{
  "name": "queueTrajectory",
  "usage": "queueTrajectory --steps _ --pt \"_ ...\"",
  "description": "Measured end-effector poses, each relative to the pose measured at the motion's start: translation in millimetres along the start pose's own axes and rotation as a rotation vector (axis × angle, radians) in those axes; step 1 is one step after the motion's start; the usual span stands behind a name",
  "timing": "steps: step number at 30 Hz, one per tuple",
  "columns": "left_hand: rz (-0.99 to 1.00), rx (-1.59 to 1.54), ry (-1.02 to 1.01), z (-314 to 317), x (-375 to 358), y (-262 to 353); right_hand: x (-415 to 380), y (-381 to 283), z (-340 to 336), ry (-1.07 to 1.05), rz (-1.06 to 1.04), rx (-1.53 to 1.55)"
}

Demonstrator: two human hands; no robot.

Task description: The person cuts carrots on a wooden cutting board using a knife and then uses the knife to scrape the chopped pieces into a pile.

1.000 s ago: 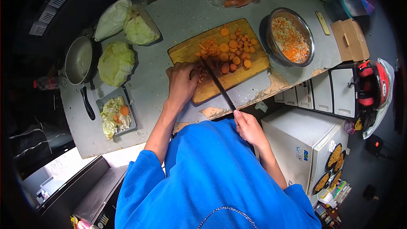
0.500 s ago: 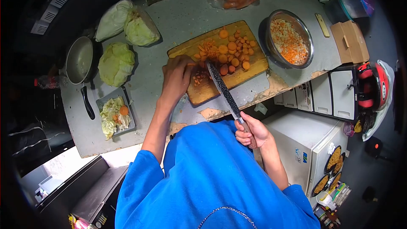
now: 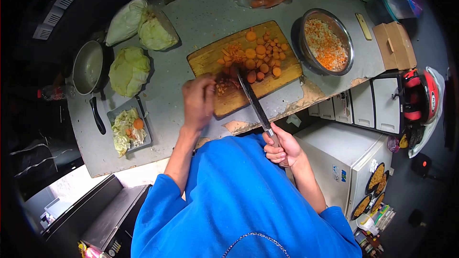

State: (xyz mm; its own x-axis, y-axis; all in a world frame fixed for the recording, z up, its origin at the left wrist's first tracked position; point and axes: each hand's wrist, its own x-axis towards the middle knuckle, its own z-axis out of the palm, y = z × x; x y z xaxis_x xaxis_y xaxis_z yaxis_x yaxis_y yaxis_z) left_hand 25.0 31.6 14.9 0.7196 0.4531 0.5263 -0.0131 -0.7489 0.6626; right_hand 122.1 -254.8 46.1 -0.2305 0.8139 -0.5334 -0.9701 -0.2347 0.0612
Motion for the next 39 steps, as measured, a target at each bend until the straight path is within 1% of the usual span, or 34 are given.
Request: queueTrajectory --steps 1,2,3,5,6,7,9,11,14,17,19,22,23,25,26,28,29,31,32,33,35,39 --pt "-0.099 0.033 0.052 -10.0 2.3 0.1 -2.4 -0.2 6.7 0.209 -0.091 -0.179" --pt "-0.199 0.068 0.104 -17.7 1.9 -0.8 -2.1 1.5 -0.2 0.371 -0.200 -0.474" --pt "-0.201 0.074 0.106 -23.0 -1.5 -1.9 -1.3 3.9 0.6 0.367 -0.196 -0.475" --pt "-0.392 -0.067 0.208 -32.5 -12.3 -2.4 0.7 9.6 7.2 0.710 -0.384 -1.372" --pt "-0.380 -0.071 0.215 -34.6 -19.6 -5.6 1.4 9.2 28.6 0.768 -0.317 -1.474" --pt "-0.381 -0.071 0.211 -33.9 -26.4 -7.9 3.6 9.1 36.8 0.769 -0.316 -1.469" --pt "-0.454 -0.109 0.204 -33.8 -36.6 -10.2 8.3 8.2 45.3 0.788 -0.265 -1.637" --pt "-0.461 -0.128 0.184 -33.1 -38.4 -4.4 12.8 2.7 47.6 0.792 -0.281 -1.648" --pt "-0.468 -0.124 0.155 -29.0 -38.2 3.9 16.0 -7.6 45.6 0.978 -0.377 -1.640" --pt "-0.475 -0.100 0.144 -21.7 -34.5 9.7 12.9 -16.2 47.4 0.996 -0.432 -1.672" --pt "-0.296 0.010 0.089 -14.6 -33.8 6.9 13.4 -14.7 58.6 0.994 -0.418 -1.681" --pt "-0.306 0.081 0.090 -4.8 -35.3 9.3 26.4 -8.6 62.6 0.921 -0.366 -1.699" --pt "-0.306 0.133 0.080 -2.9 -35.3 9.4 32.4 -5.3 61.4 0.907 -0.404 -1.713" --pt "-0.298 0.147 0.072 0.0 -37.4 5.7 41.3 -0.7 61.1 0.983 -0.473 -1.690" --pt "-0.294 0.163 0.066 -0.2 -37.7 4.2 41.2 -1.1 62.0 0.981 -0.476 -1.690" --pt "-0.289 0.171 0.046 -1.2 -35.7 3.3 38.3 -3.4 64.3 1.073 -0.537 -1.631" --pt "-0.287 0.174 0.024 -0.5 -34.5 2.8 35.7 -4.8 65.6 1.070 -0.537 -1.634" --pt "-0.269 0.178 0.021 2.7 -30.3 1.1 27.8 -5.8 67.5 1.068 -0.471 -1.643" --pt "-0.246 0.178 0.015 4.4 -28.7 1.1 23.7 -5.6 67.8 1.023 -0.445 -1.679" --pt "-0.245 0.174 0.013 5.4 -28.2 2.0 21.9 -3.4 66.2 1.029 -0.444 -1.676" --pt "-0.213 0.205 -0.013 6.2 -26.2 3.4 19.4 3.7 61.8 0.913 -0.471 -1.615" --pt "-0.229 0.205 0.013 7.6 -29.7 8.2 20.8 14.7 60.9 0.904 -0.496 -1.564"
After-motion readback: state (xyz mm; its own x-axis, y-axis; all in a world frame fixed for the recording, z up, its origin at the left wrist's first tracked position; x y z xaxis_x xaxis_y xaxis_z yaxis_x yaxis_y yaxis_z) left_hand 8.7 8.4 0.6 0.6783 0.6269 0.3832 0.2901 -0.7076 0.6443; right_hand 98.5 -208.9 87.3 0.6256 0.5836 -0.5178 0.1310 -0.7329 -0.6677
